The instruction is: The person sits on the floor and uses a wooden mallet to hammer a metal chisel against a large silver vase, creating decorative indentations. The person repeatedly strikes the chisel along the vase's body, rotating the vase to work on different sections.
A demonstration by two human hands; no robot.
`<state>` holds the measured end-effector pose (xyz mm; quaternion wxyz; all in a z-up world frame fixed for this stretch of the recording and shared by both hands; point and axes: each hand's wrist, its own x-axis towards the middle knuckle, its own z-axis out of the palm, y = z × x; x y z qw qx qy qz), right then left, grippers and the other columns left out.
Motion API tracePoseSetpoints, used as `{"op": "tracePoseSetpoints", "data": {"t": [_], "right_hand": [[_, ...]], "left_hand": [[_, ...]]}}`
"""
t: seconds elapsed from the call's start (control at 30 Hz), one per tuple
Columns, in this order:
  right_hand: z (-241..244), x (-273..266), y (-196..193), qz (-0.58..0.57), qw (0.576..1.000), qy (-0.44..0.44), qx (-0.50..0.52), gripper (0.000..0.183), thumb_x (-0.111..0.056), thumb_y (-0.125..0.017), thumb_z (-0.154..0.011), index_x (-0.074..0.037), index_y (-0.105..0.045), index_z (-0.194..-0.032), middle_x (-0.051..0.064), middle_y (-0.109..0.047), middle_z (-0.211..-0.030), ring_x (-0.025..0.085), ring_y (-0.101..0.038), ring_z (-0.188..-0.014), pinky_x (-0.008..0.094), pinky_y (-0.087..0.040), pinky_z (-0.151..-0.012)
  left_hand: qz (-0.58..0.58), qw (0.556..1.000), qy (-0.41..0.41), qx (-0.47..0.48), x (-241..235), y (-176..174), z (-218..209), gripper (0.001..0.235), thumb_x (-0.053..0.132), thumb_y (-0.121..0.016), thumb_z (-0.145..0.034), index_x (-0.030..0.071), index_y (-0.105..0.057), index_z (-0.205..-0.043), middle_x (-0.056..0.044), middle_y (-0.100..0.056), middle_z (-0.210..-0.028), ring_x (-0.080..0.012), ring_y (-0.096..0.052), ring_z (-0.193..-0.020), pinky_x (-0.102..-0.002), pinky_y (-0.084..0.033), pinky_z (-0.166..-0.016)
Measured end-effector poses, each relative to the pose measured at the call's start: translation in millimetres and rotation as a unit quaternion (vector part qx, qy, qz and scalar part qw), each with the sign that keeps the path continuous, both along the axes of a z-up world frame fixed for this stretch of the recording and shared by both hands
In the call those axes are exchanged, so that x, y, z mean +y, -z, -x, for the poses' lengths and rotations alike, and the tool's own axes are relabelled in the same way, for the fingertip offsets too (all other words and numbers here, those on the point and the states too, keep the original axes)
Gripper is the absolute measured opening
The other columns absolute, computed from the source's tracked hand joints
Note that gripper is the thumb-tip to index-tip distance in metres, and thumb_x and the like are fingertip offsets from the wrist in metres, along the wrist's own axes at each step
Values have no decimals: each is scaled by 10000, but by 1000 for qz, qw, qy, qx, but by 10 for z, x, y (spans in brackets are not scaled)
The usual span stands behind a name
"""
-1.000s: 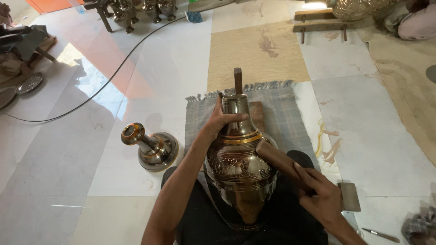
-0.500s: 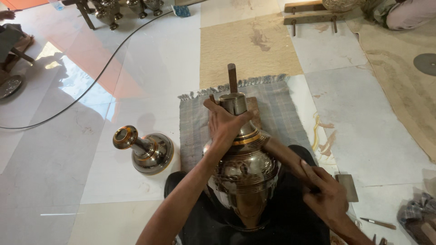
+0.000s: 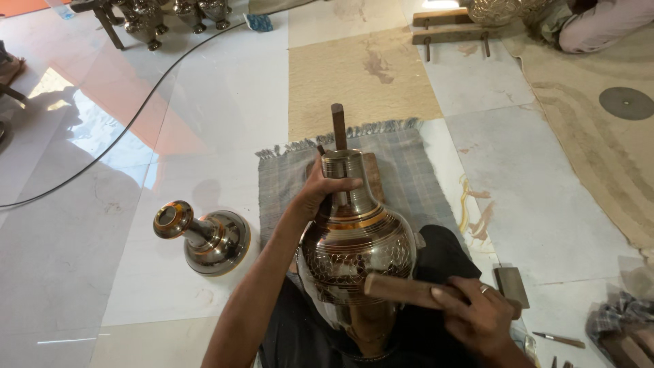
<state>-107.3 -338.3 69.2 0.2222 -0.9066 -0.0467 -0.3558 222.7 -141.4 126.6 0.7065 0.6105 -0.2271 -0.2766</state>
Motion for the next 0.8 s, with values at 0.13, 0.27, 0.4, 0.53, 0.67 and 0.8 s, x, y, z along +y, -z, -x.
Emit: {"op": "tracePoseSetpoints", "data": {"t": [0.13,0.27,0.4,0.53,0.67,0.8], "right_hand": [[-98,-106,39,-408,851,91,318,896,90,-685,-695,-215,-540,-1526,88,-817,-1044,172,-639,-693,252,-513,-591],[-146,-106,33,-457,841,21,290,956,133,-652,-607,-191,-518,-1496,47,-731,-1162,144,-674,-753,228,-483,-550],[115,99,-44,-320,923,31,212,908,77,-716,-595,-205,-591,-1450,108,-753,-1023,208,-700,-789,243,-542,-644],[142,65,-85,27,995,41,91,782,-44,-759,-540,-285,-672,-1278,91,-723,-1059,260,-698,-766,361,-552,-617],[-110,-61,-251,-13,993,-1,118,773,-81,-756,-611,-293,-637,-1345,73,-717,-1111,239,-716,-787,368,-596,-653],[-176,-179,-762,189,970,-25,154,939,-194,-836,-553,-417,-560,-1423,57,-698,-1098,243,-707,-779,408,-586,-670]], "left_hand": [[-66,993,-101,2,-36,-127,152,1175,346,-959,-412,69,-310,-1352,-188,-624,-1130,-375,-730,-981,-514,-673,-850],[-88,985,-150,-13,-98,-220,252,1251,331,-976,-378,83,-215,-1340,-197,-616,-1138,-394,-740,-974,-523,-683,-840],[-135,975,-173,-27,-115,-235,245,1241,334,-985,-412,95,-221,-1361,-201,-609,-1181,-380,-737,-989,-511,-676,-855],[-130,975,-181,1,-162,-146,211,1275,348,-985,-373,84,-210,-1350,-223,-626,-1173,-394,-750,-977,-515,-680,-843],[-133,973,-186,-13,-104,-41,173,1326,382,-980,-363,68,-205,-1392,-211,-616,-1177,-392,-740,-1012,-501,-674,-847],[-96,991,-86,-36,-9,46,-7,1258,411,-994,-427,59,-311,-1424,-191,-612,-1220,-363,-685,-1109,-486,-634,-916]]}}
